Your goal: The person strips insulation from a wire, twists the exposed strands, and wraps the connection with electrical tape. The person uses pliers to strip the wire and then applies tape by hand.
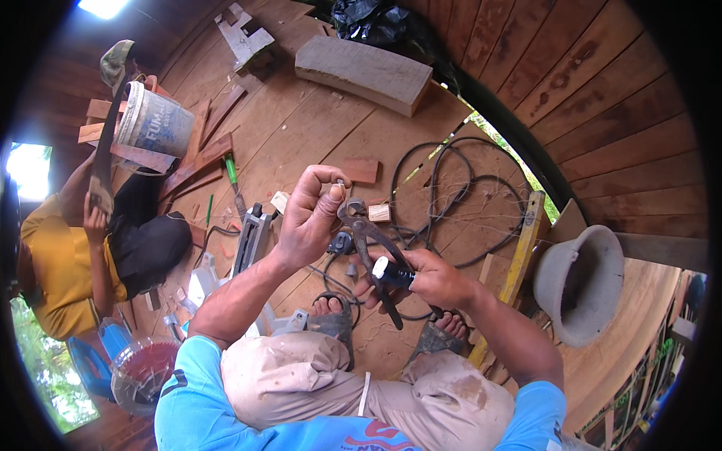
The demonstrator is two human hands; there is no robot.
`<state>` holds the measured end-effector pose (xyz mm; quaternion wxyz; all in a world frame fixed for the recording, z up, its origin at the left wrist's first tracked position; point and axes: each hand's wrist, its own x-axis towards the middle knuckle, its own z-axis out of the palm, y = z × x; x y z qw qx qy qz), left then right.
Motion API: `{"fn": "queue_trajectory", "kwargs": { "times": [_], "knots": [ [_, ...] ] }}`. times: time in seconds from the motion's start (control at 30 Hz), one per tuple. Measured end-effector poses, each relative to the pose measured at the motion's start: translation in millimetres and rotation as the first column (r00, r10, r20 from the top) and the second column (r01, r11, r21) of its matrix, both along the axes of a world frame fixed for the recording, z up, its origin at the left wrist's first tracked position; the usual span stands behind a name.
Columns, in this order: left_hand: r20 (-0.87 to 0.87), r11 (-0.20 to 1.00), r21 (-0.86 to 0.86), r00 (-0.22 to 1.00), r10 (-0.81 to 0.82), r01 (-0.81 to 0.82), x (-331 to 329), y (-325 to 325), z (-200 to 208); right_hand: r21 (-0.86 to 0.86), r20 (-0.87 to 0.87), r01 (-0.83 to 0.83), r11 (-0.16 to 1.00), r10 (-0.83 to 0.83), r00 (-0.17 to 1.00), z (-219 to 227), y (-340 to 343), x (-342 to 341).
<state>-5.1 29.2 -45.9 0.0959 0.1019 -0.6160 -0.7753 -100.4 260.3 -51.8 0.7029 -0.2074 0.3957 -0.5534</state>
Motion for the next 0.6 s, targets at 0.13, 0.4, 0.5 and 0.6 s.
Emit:
{"fn": "queue_trajectory", "kwargs": {
  "times": [0.13, 0.4, 0.5, 0.6],
  "knots": [
    [-0.156, 0.968, -0.253, 0.987, -0.038, -0.003, -7.2, -18.6, 15.3, -0.021, 0.085, -0.061, 0.998, 0.063, 0.994, -2.6, -1.3, -4.2],
    [-0.289, 0.74, -0.663, 0.95, -0.114, -0.113, -2.9, -50.4, 83.5, -0.083, 0.085, -0.082, 0.993, 0.089, 0.992, 24.1, -27.5, -15.7],
    [-0.254, 0.819, -0.569, 0.964, -0.081, -0.081, 2.3, -40.5, 98.5, -0.186, -0.007, -0.117, 0.976, 0.118, 0.993, 36.3, -40.6, -18.0],
    [-0.246, 0.824, -0.558, 0.968, -0.05, -0.1, 9.2, -37.6, 109.8, -0.267, -0.077, -0.131, 0.955, 0.114, 0.991, 44.9, -45.8, -18.7]
  ]
}}
